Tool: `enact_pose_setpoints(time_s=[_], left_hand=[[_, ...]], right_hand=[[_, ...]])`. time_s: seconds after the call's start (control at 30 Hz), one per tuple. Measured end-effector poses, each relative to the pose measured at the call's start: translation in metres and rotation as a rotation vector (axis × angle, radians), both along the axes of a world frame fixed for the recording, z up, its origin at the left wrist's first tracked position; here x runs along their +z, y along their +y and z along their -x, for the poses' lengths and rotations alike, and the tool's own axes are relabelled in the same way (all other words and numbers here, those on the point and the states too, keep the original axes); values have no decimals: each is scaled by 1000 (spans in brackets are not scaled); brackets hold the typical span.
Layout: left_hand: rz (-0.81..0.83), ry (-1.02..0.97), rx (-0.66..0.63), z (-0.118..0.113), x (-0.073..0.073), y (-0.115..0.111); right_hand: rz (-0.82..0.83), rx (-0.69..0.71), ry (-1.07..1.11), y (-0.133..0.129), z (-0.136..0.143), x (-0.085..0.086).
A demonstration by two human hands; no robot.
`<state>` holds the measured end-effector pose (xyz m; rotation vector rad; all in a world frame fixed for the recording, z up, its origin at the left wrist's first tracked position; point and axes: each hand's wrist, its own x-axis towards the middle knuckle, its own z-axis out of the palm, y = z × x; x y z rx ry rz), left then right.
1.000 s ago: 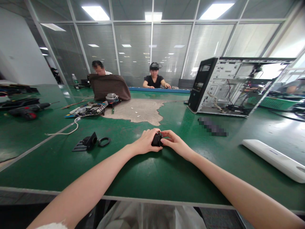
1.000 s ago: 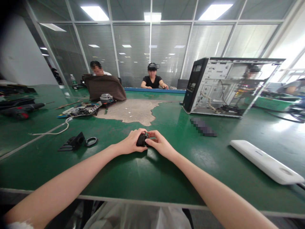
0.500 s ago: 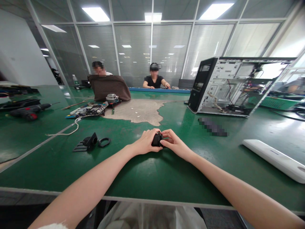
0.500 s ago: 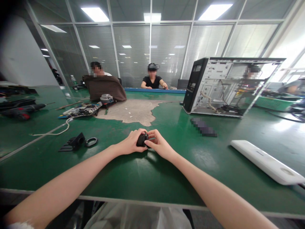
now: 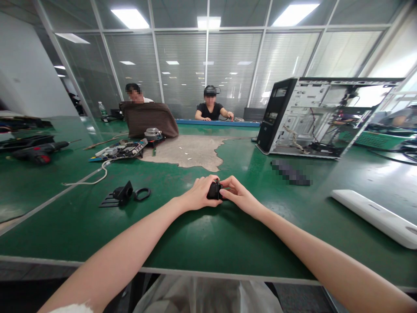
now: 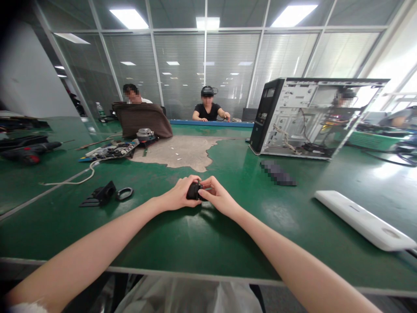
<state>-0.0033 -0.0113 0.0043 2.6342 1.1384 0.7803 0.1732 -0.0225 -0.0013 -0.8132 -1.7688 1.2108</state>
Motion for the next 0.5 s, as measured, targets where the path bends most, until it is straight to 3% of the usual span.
enact_pose_setpoints(time_s=[0.13,0.33,0.5], left_hand=[[-2,5,-14,0,1,0],[-14,22,-11,0,2,-1],[-23,20,-15,0,1,-1]], right_hand=[[32,-41,-50,3,-2,-2],[-3,94,12,-4,-4,3],[-11,28,27,-3,0,2]])
